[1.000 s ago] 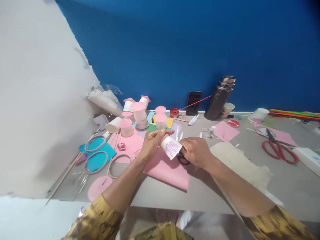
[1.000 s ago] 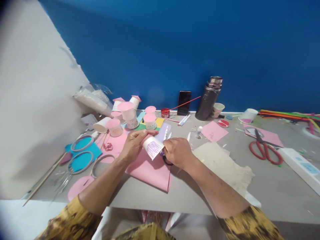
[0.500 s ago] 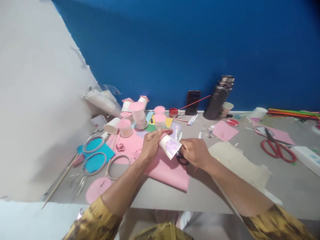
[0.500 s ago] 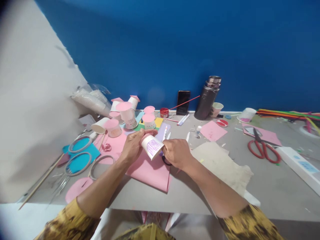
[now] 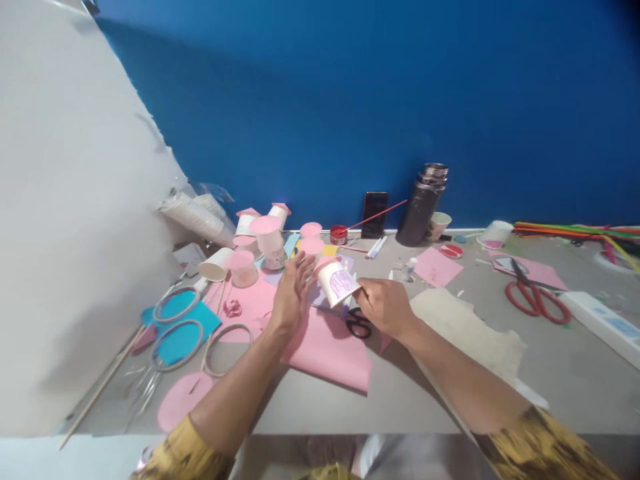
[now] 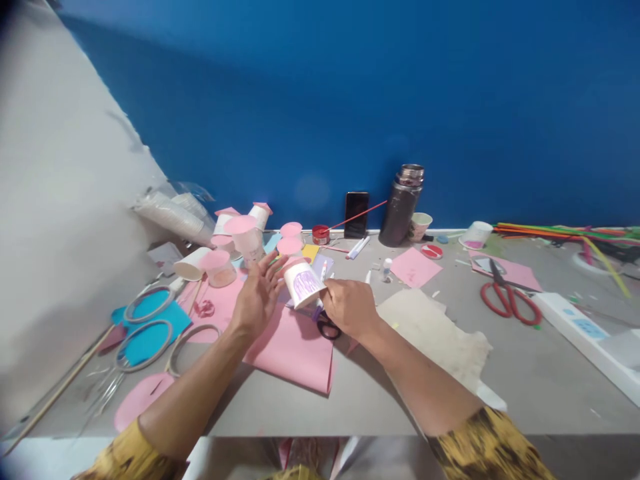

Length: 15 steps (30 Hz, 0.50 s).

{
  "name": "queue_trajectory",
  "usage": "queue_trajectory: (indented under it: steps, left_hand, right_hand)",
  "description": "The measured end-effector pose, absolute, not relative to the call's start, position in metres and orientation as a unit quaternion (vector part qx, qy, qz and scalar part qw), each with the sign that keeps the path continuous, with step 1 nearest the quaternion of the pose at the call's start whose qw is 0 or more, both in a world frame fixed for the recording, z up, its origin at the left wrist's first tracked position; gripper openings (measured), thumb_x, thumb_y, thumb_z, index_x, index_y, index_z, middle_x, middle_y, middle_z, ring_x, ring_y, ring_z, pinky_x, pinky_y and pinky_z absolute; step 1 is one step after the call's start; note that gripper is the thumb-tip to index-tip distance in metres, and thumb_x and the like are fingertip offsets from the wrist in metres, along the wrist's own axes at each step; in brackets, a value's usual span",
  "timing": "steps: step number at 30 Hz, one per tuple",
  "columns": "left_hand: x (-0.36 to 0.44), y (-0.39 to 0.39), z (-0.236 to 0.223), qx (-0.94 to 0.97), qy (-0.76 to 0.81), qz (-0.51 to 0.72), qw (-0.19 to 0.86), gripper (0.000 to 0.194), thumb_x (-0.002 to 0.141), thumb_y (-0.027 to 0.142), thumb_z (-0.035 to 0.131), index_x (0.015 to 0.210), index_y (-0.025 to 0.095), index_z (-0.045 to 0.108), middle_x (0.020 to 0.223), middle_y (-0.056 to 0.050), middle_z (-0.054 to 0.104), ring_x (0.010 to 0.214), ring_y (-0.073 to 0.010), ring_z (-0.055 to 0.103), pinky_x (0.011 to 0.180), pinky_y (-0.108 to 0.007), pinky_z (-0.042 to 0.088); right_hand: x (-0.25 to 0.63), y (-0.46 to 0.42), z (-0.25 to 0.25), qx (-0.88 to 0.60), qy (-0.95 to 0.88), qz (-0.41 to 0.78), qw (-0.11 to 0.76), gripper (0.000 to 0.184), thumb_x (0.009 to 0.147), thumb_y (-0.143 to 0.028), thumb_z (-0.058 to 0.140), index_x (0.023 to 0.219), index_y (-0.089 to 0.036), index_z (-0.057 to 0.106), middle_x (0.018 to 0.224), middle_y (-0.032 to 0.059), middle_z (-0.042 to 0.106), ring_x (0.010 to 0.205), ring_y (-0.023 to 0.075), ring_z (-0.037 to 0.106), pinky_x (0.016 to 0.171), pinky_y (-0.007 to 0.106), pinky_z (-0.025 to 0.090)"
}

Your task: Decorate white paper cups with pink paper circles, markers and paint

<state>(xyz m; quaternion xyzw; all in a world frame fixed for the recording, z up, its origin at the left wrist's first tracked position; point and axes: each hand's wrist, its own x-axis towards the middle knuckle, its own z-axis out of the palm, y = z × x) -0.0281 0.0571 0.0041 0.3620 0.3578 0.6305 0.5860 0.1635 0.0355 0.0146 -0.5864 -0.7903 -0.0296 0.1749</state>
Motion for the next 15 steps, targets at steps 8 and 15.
queue_trajectory:
  steps: [8,15]
  left_hand:
    - [-0.012,0.044,-0.002,0.355,0.282,0.51,0.731,0.039,0.081,0.039,0.08,0.112,0.017,0.071,0.109,-0.009,0.075,0.094,-0.0225,0.07,0.083,-0.034,0.054]
    - [-0.011,0.042,0.001,0.404,0.275,0.524,0.697,0.044,0.078,0.038,0.082,0.116,0.019,0.071,0.114,-0.011,0.074,0.101,-0.0256,0.069,0.087,-0.038,0.054]
  right_hand:
    - [0.168,0.039,0.005,-0.551,-0.764,-0.199,0.269,0.022,0.087,-0.015,0.058,0.067,-0.017,0.066,0.063,0.0059,0.071,0.061,0.0175,0.063,0.062,0.032,0.026]
    - [0.161,0.033,0.003,-0.538,-0.781,-0.22,0.227,0.018,0.088,-0.016,0.06,0.07,-0.017,0.064,0.067,0.0064,0.071,0.066,0.0199,0.063,0.064,0.032,0.028]
